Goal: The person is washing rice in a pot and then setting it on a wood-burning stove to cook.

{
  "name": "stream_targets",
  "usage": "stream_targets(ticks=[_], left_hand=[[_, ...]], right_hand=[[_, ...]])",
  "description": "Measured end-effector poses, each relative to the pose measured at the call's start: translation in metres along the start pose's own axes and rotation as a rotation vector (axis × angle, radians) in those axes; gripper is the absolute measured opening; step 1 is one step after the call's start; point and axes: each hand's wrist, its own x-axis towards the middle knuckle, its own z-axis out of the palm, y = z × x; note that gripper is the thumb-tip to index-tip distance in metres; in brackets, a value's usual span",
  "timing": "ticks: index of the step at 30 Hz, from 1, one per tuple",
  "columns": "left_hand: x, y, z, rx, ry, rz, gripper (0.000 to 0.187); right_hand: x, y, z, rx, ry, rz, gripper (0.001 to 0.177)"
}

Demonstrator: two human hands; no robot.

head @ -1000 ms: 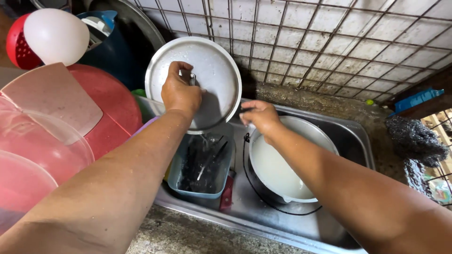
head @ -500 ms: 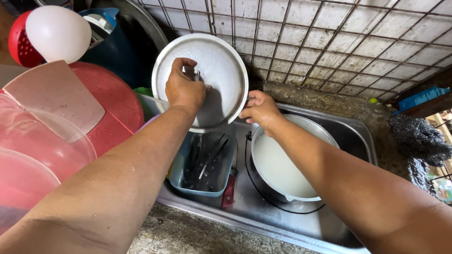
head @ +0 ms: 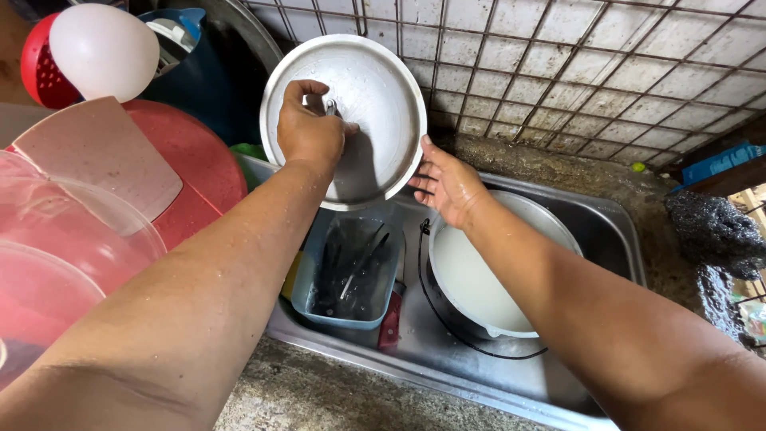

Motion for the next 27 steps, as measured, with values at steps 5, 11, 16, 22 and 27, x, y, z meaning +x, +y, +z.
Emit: stream_targets(ticks=[5,11,16,22,27], left_hand=[[0.007,-0.008,0.003,-0.221,-0.024,-0.073,0.057],[0.010,-0.014,0.003,-0.371,-0.005,-0.186,0.058],[0.014,-0.023,0.000,-0.379,0.003,-0.184,0.058],[0.022,-0.024,0.007,-0.446,-0.004,-0.187,0.061],[0.019,-0.017,0.007,-0.460,0.021,-0.211,0.062]], right_hand=[[0.004,0.001,0.003,-0.008,0.040,-0.051,0.039],[-0.003,0.011,0.004,0.114,0.019,-0.067,0.041],[-0.013,0.017,-0.008,-0.034,0.015,-0.030,0.040],[-0.003,0.037,-0.028,-0.909,-0.193,-0.119,0.051],[0.008,0.061,-0.042,-0.793,-0.017,-0.156,0.046]])
